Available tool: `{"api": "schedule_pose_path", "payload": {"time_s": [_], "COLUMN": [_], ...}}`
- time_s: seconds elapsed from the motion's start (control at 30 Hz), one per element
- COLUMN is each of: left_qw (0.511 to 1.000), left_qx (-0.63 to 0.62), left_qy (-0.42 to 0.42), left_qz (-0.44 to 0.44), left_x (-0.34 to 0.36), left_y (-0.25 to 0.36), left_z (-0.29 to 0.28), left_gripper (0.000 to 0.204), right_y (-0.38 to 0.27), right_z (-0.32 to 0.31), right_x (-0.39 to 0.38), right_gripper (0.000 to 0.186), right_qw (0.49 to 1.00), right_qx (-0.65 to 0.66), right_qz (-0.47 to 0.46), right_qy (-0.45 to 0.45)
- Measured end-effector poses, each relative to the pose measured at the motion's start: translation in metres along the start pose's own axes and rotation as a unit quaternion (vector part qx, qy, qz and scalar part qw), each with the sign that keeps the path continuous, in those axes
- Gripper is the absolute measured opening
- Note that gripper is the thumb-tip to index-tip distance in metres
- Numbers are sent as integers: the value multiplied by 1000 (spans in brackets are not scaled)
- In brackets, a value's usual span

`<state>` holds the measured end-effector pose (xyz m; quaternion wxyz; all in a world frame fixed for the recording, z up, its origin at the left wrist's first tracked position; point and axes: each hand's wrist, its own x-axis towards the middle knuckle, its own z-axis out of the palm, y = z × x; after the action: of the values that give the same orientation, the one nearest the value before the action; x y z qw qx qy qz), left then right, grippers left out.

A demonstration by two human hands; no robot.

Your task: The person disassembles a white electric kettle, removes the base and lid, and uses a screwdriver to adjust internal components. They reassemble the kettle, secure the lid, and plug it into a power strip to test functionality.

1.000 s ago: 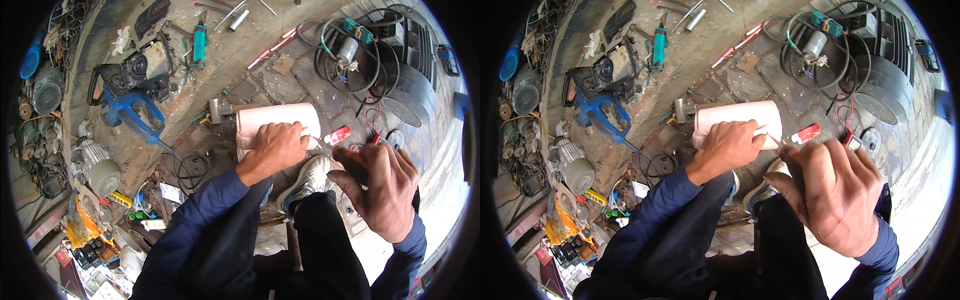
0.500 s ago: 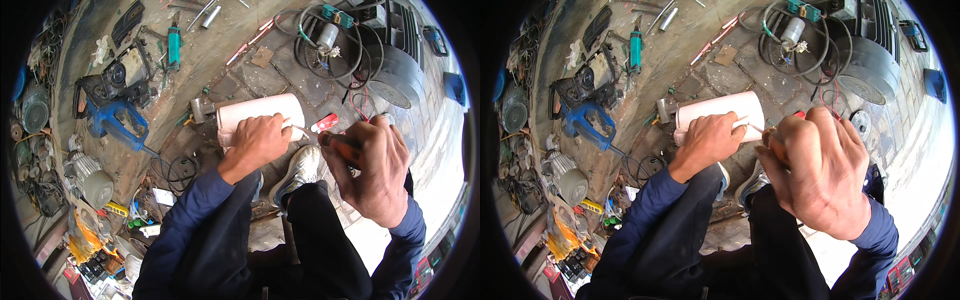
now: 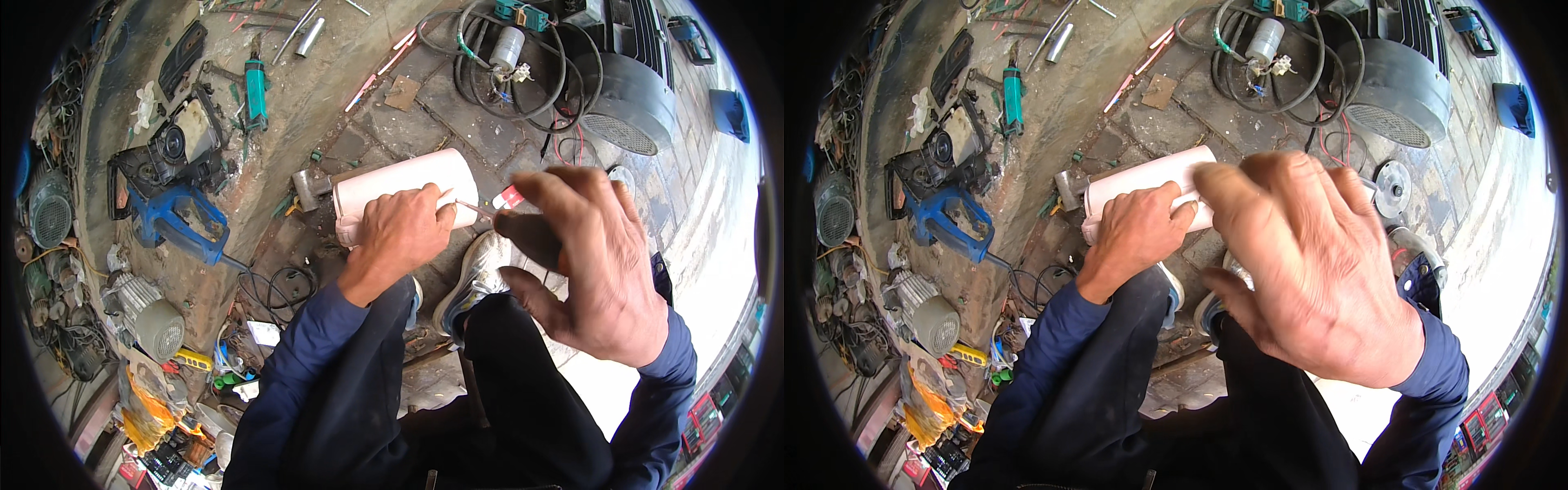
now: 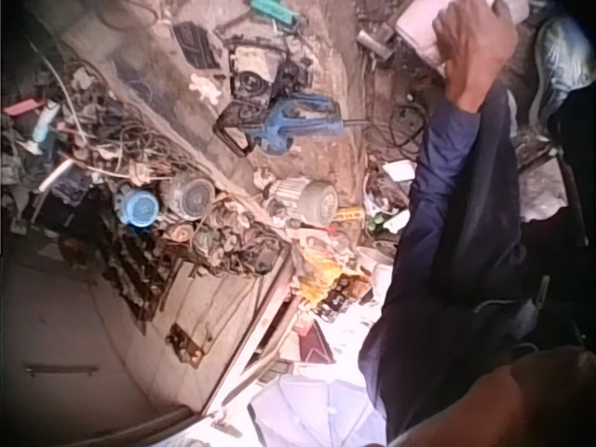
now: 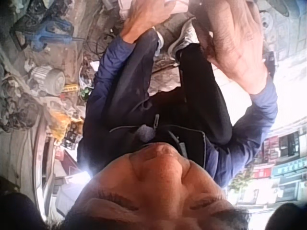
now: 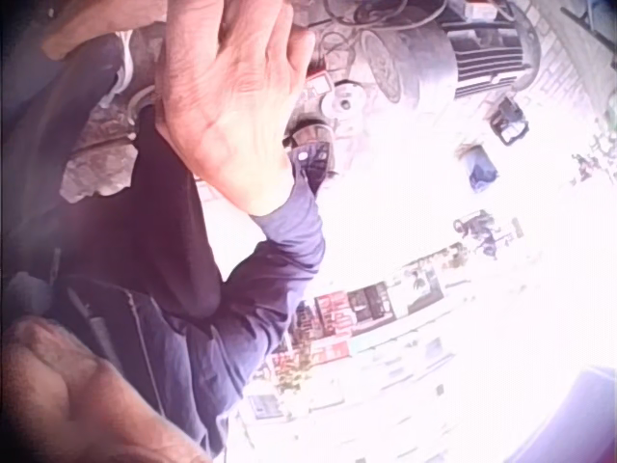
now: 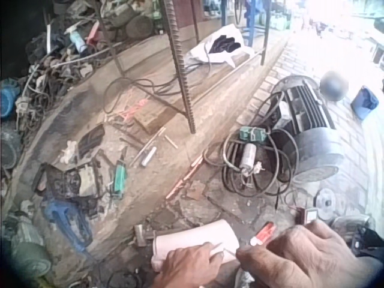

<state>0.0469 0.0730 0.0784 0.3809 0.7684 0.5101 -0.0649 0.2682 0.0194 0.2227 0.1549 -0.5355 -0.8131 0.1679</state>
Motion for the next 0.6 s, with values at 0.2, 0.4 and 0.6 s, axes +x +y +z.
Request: {"api": "schedule_pose_path", "payload": {"time_s": [0.2, 0.4, 0.6], "left_qw": [1000, 1000, 1000], "left_qx": [-5, 5, 10], "left_qy": [3, -2, -1], "left_qz": [2, 6, 8], "left_x": [-2, -1, -3], "left_y": [1, 0, -1], "left_z": [0, 1, 3], "left_gripper": [36, 36, 35], "right_y": [-1, -1, -3], "right_z": [-3, 3, -7], "right_x": [-2, -1, -9], "right_gripper": [60, 57, 70], "right_qw": [999, 999, 998], "right_qx": [-39, -37, -6], "right_qz": [-5, -24, 41], "right_qy": [-28, 21, -52]}}
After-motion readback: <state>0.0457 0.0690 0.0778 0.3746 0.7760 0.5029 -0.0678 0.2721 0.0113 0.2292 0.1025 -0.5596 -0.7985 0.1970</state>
